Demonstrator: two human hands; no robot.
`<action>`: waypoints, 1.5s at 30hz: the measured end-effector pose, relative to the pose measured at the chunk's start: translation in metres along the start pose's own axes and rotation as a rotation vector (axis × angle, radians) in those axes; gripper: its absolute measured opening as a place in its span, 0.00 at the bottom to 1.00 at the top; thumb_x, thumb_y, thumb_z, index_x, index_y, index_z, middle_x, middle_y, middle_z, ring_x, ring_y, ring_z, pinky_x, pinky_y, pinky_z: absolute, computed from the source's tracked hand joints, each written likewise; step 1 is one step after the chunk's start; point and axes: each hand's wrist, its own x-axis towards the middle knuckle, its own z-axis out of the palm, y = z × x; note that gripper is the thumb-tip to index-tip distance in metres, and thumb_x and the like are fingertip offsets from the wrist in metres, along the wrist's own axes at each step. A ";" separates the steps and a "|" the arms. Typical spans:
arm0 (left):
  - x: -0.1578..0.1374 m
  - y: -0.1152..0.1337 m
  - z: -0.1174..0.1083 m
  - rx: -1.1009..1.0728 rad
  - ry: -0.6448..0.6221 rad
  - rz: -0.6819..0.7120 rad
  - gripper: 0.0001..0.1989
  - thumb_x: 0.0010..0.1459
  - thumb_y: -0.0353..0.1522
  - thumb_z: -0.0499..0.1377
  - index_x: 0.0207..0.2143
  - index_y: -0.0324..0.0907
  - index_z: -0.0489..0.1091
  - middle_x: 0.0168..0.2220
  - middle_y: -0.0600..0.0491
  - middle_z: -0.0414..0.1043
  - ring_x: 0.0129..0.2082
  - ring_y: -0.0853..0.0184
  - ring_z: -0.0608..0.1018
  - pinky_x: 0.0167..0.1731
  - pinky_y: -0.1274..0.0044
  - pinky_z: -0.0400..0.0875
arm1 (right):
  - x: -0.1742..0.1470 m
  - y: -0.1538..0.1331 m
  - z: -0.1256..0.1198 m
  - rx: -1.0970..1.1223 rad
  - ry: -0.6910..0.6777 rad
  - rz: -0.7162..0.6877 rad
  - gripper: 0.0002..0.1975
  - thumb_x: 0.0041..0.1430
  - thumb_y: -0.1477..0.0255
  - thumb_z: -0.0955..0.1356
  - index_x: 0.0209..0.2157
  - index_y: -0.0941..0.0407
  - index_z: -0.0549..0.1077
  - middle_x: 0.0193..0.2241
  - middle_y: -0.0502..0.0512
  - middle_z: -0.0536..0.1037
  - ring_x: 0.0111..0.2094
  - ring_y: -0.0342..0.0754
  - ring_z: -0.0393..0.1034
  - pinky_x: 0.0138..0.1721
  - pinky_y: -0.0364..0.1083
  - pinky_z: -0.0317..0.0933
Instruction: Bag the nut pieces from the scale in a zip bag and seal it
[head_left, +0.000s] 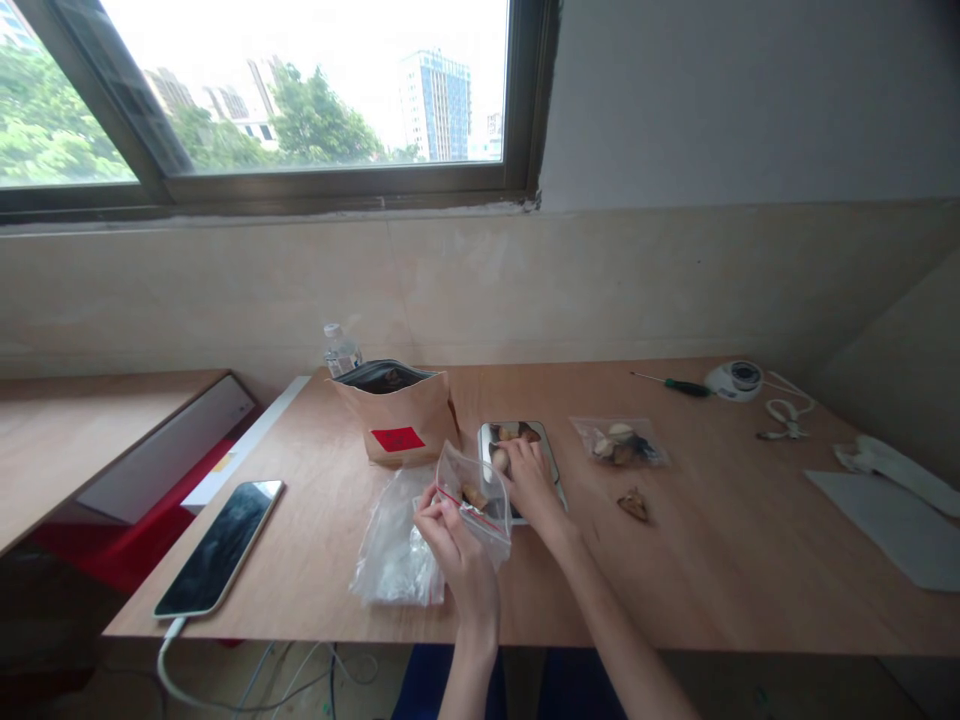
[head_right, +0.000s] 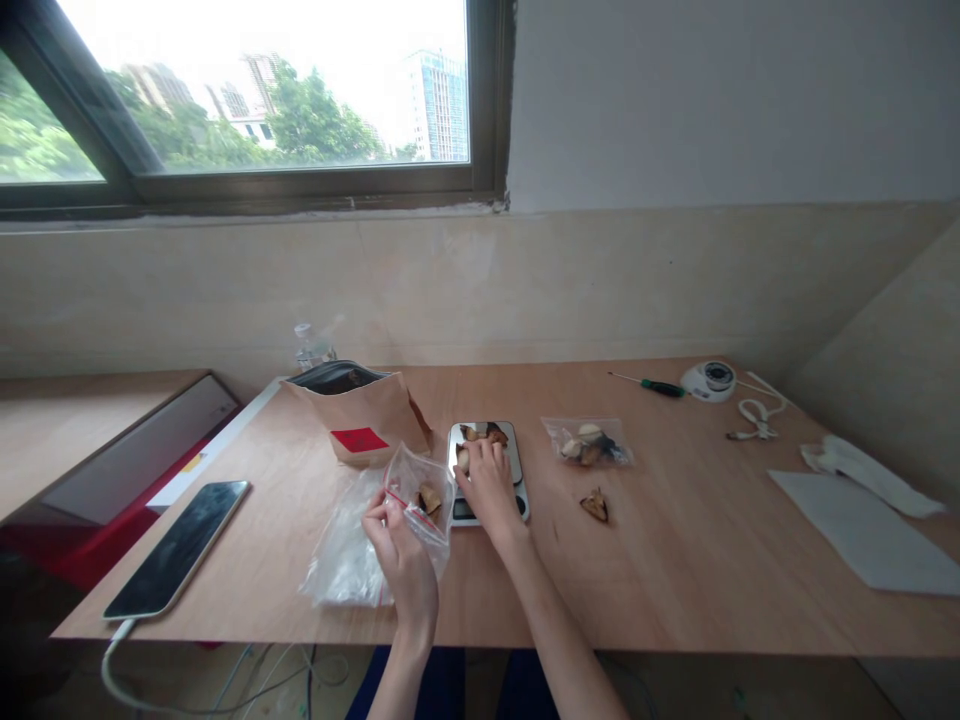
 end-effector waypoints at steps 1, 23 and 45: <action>0.000 0.001 0.000 -0.009 0.005 -0.006 0.12 0.64 0.40 0.43 0.32 0.43 0.55 0.52 0.46 0.58 0.50 0.63 0.66 0.47 0.68 0.60 | -0.001 0.001 0.003 -0.029 0.000 -0.001 0.13 0.56 0.71 0.64 0.44 0.56 0.70 0.41 0.61 0.72 0.43 0.57 0.63 0.44 0.55 0.58; -0.008 0.003 0.002 -0.005 -0.068 0.072 0.10 0.64 0.40 0.44 0.35 0.43 0.55 0.52 0.44 0.58 0.52 0.61 0.64 0.50 0.65 0.59 | -0.004 -0.062 -0.088 0.645 -0.108 -0.044 0.12 0.52 0.71 0.68 0.40 0.53 0.70 0.39 0.53 0.72 0.37 0.45 0.69 0.37 0.43 0.65; -0.007 0.012 -0.005 -0.065 -0.058 -0.036 0.14 0.62 0.45 0.43 0.36 0.44 0.53 0.53 0.45 0.56 0.54 0.60 0.63 0.53 0.65 0.58 | 0.011 -0.028 -0.087 0.626 -0.304 -0.045 0.15 0.61 0.64 0.60 0.34 0.56 0.75 0.28 0.51 0.76 0.30 0.44 0.69 0.31 0.41 0.61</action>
